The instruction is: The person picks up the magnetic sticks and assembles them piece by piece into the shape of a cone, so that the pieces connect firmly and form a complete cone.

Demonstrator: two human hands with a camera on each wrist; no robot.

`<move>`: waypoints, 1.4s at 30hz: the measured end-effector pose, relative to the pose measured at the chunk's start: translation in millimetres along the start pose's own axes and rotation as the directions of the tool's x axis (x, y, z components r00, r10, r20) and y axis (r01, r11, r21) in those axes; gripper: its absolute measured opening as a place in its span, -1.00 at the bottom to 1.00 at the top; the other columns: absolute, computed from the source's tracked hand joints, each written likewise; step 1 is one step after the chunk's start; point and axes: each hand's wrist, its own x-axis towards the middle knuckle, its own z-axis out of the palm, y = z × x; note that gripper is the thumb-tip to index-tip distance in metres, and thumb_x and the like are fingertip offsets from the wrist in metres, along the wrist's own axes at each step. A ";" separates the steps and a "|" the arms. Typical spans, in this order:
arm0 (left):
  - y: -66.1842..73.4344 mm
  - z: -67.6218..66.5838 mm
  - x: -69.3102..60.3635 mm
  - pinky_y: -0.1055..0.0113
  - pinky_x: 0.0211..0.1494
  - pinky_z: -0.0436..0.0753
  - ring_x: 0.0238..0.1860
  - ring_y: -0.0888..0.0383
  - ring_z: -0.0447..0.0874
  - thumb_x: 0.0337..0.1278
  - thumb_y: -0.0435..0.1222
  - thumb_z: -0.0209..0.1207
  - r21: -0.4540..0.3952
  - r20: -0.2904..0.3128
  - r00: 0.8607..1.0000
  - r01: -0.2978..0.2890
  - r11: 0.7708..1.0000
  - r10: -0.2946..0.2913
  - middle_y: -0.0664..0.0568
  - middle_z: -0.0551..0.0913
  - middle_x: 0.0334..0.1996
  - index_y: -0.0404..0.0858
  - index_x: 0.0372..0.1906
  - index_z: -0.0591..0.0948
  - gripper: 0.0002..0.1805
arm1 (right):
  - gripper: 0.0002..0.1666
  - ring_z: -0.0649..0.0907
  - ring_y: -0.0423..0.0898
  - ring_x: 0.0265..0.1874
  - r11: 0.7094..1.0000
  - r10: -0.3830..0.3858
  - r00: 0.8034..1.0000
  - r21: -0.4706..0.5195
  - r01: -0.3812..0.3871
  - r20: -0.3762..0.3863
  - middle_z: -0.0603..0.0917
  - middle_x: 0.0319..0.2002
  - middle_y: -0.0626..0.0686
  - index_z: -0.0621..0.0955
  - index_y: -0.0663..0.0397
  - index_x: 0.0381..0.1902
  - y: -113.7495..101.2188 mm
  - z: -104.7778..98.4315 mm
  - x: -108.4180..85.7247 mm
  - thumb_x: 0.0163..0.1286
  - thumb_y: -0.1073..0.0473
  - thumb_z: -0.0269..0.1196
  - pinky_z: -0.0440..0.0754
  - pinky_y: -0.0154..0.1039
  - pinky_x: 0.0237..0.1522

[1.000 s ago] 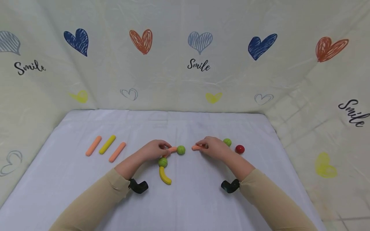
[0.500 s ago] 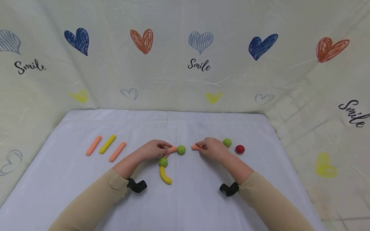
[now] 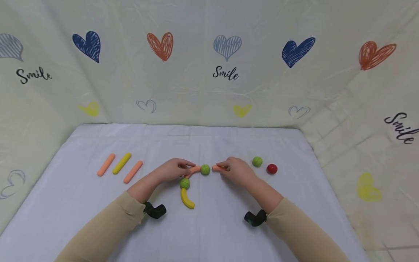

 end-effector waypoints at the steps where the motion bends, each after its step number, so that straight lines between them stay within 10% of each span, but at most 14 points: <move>1: 0.1 0.0 0.1 0.21 -0.05 0.53 -0.09 0.12 0.55 0.30 -0.15 0.20 -0.002 -0.001 1.000 -0.003 1.000 0.003 0.04 0.65 -0.02 0.06 0.16 0.67 -0.65 | -0.59 0.48 -0.12 -0.46 1.000 0.001 1.000 0.003 -0.001 -0.001 0.55 -0.37 -0.07 0.69 -0.11 0.15 -0.7 0.6 0.0 0.35 0.08 0.35 0.46 -0.26 -0.42; 42: 14.2 -3.7 -5.0 0.20 -0.02 0.54 -0.12 0.15 0.55 0.34 -0.19 0.18 0.137 0.033 0.999 -0.004 0.991 0.000 0.01 0.64 0.01 0.08 0.21 0.64 -0.63 | -0.58 0.52 -0.08 -0.42 0.987 0.120 0.992 0.104 -0.122 0.027 0.59 -0.38 -0.04 0.65 -0.08 0.15 3.3 13.6 -6.7 0.35 0.02 0.34 0.50 -0.22 -0.39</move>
